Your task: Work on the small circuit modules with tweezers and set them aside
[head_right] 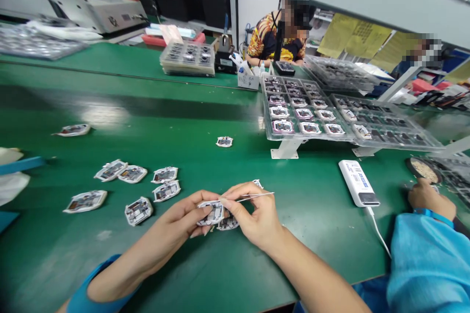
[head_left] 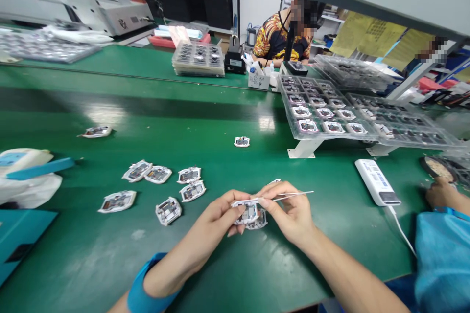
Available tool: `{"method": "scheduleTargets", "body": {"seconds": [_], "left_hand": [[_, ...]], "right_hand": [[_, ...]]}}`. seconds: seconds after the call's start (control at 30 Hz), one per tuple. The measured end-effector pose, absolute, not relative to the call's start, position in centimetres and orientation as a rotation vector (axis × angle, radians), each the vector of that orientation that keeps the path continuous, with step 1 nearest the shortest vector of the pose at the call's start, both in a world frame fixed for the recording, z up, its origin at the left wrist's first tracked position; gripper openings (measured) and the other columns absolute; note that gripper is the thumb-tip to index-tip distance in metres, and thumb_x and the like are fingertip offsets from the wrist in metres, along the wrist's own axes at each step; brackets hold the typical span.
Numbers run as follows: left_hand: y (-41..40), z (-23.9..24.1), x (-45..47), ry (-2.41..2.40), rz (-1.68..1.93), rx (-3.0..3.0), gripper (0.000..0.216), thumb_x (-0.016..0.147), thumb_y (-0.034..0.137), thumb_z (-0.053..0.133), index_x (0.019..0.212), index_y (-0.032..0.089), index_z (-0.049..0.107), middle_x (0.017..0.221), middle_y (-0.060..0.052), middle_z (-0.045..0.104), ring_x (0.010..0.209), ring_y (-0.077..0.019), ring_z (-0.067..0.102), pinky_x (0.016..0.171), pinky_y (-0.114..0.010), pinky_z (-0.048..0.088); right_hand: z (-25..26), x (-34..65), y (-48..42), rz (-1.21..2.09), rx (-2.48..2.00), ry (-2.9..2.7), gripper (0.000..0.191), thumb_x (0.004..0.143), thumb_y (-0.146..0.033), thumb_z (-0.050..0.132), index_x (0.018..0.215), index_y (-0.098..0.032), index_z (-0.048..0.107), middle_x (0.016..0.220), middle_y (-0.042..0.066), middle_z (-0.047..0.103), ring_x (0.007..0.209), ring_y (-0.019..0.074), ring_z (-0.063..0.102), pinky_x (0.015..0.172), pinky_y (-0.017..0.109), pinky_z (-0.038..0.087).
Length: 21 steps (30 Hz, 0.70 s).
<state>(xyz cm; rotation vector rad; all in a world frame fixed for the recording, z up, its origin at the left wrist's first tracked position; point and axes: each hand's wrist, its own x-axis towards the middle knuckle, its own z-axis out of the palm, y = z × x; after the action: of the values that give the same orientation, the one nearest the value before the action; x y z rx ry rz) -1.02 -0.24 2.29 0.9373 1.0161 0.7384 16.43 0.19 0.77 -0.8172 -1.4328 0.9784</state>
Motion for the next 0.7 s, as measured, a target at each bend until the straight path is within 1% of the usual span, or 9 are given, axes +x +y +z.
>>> {"method": "scheduleTargets", "body": {"seconds": [0.2, 0.37, 0.7], "left_hand": [[-0.32, 2.48, -1.08, 1.003, 0.734, 0.964, 0.029, 0.079, 0.042, 0.063, 0.095, 0.017, 0.062, 0.068, 0.003, 0.055, 0.061, -0.0126, 0.048, 0.056, -0.025, 0.033], [-0.31, 2.26, -1.15, 1.001, 0.738, 0.982, 0.029, 0.080, 0.042, 0.062, 0.096, 0.018, 0.061, 0.066, 0.004, 0.056, 0.060, -0.0127, 0.048, 0.056, -0.025, 0.034], [-0.23, 2.39, -0.91, 1.025, 0.731, 1.022, 0.029, 0.078, 0.043, 0.063, 0.092, 0.018, 0.061, 0.066, 0.004, 0.054, 0.058, -0.0116, 0.048, 0.054, -0.024, 0.033]], "right_hand": [[0.99, 16.51, 0.06, 0.985, -0.805, -1.455, 0.003, 0.085, -0.019, 0.068, 0.086, -0.021, 0.065, 0.086, 0.006, 0.073, 0.080, 0.0194, 0.071, 0.072, 0.035, 0.058], [0.89, 16.48, 0.00, 0.991, -0.811, -1.423, 0.004, 0.086, -0.022, 0.067, 0.086, -0.021, 0.063, 0.085, 0.006, 0.073, 0.082, 0.0210, 0.072, 0.073, 0.037, 0.059], [1.12, 16.50, -0.01, 0.876, -0.813, -1.575, 0.008, 0.084, -0.014, 0.068, 0.087, -0.021, 0.067, 0.086, 0.006, 0.075, 0.081, 0.0199, 0.071, 0.076, 0.036, 0.057]]}}
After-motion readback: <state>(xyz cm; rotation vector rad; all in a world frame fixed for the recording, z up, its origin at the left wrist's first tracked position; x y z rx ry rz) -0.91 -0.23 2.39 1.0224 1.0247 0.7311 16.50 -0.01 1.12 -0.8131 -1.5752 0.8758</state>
